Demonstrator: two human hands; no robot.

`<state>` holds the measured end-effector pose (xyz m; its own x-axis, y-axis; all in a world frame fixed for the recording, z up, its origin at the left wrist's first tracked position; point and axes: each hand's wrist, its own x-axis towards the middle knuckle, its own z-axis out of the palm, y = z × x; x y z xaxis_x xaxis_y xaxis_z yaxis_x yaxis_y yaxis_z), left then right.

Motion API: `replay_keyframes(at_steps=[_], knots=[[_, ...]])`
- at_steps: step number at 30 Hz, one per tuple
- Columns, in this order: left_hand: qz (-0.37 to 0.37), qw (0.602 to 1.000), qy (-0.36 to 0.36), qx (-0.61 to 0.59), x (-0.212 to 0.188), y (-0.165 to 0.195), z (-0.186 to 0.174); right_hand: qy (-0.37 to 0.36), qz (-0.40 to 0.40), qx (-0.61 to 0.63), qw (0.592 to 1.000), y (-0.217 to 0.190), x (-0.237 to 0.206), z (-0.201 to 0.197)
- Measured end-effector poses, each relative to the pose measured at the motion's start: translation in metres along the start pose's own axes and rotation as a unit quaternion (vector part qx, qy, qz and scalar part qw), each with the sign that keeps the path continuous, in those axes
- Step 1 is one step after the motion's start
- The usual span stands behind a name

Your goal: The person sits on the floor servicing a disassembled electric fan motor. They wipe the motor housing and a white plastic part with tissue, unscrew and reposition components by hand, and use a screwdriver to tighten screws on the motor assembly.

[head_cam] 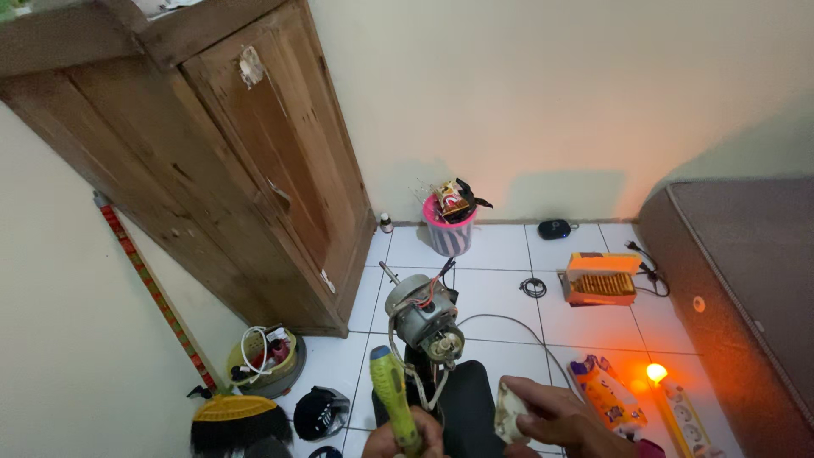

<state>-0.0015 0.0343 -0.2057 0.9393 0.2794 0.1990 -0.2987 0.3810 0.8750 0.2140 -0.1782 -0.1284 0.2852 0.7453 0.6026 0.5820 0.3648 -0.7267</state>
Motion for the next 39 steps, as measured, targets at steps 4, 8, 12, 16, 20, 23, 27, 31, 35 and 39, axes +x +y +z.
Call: replay_keyframes(at_steps=[4,8,12,16,20,23,27,31,35,39], knots=[[-0.013,0.991,0.131,0.004,-0.007,0.01,0.04,-0.209,0.178,-0.053,0.96,0.028,0.0,-0.004],[-0.011,0.978,0.208,0.017,-0.013,0.033,0.07,-0.181,0.102,-0.108,0.972,0.042,0.003,0.009],[-0.029,0.983,0.18,0.039,-0.018,0.048,0.071,-0.15,-0.082,-0.189,0.967,0.029,-0.001,0.018],[-0.079,0.972,0.19,0.113,-0.023,0.048,0.065,-0.072,-0.084,-0.25,0.962,-0.008,0.004,0.032],[-0.005,0.965,0.18,0.19,-0.026,0.052,0.069,0.038,-0.089,-0.297,0.95,-0.062,0.007,0.045],[-0.068,0.958,0.187,0.205,-0.027,0.067,0.08,0.134,-0.104,-0.307,0.937,-0.091,0.014,0.06],[-0.135,0.936,0.268,0.182,-0.019,0.085,0.1,0.14,-0.149,-0.357,0.912,-0.116,0.027,0.061],[-0.106,0.936,0.267,0.202,-0.014,0.101,0.112,0.154,-0.132,-0.365,0.909,-0.135,0.045,0.067],[-0.08,0.957,0.262,0.098,-0.016,0.114,0.114,0.105,-0.109,-0.266,0.952,-0.146,0.067,0.057],[-0.085,0.932,0.324,0.137,-0.02,0.124,0.101,0.104,0.03,-0.172,0.979,-0.143,0.096,0.036]])
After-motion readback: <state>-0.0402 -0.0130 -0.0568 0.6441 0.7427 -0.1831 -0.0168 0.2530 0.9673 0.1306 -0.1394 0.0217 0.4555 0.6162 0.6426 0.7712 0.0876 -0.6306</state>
